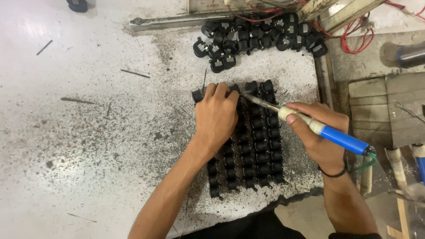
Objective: The person solders small black electrical components arranged in rows on a workbench, holding each component steady with one hand while applying a soldering iron with the other, working through the batch one component at a time.
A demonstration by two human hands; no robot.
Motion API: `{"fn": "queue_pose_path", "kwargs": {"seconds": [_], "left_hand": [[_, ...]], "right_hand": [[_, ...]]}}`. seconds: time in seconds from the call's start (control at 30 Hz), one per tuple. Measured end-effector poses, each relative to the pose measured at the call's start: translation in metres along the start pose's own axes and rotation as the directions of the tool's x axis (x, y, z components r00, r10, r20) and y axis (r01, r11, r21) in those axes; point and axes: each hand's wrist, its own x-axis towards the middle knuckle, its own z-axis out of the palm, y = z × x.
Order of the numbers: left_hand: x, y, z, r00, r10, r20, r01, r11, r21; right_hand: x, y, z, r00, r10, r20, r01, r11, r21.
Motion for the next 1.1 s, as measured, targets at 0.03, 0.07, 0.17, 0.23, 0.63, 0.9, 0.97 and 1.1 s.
{"fn": "queue_pose_path", "kwargs": {"seconds": [0.03,0.07,0.17,0.23,0.63,0.9,0.97,1.1], "left_hand": [[0.000,0.001,0.000,1.000,0.000,0.008,0.000,1.000,0.004],[0.001,0.002,0.002,1.000,-0.001,0.015,0.001,1.000,0.009],[0.001,0.003,0.008,1.000,0.027,-0.001,-0.027,1.000,-0.002],[0.002,0.005,0.014,0.999,0.033,-0.007,-0.033,0.999,-0.020],[-0.019,0.021,-0.034,0.987,-0.068,-0.144,0.062,0.997,-0.042],[-0.024,0.023,-0.001,0.999,-0.035,0.003,0.035,0.999,-0.001],[-0.022,0.021,-0.002,1.000,0.003,0.011,-0.003,1.000,-0.010],[-0.024,0.017,0.001,0.999,0.003,0.051,-0.002,1.000,-0.023]], "right_hand": [[0.001,-0.002,-0.001,1.000,-0.001,-0.004,0.002,1.000,0.003],[0.002,-0.004,-0.001,1.000,-0.004,-0.007,0.004,1.000,0.006],[0.004,-0.010,-0.001,1.000,0.006,-0.006,-0.006,1.000,-0.006],[0.006,-0.014,-0.002,1.000,-0.012,0.003,0.012,1.000,-0.024],[-0.031,0.014,-0.020,0.986,0.087,-0.144,-0.050,0.968,0.244],[-0.042,0.022,-0.016,0.997,0.041,-0.061,-0.034,0.994,0.107],[-0.037,0.017,-0.015,0.996,0.064,-0.054,-0.058,0.993,0.108],[-0.027,0.002,-0.011,0.997,0.073,-0.018,-0.071,0.993,0.099]]}}
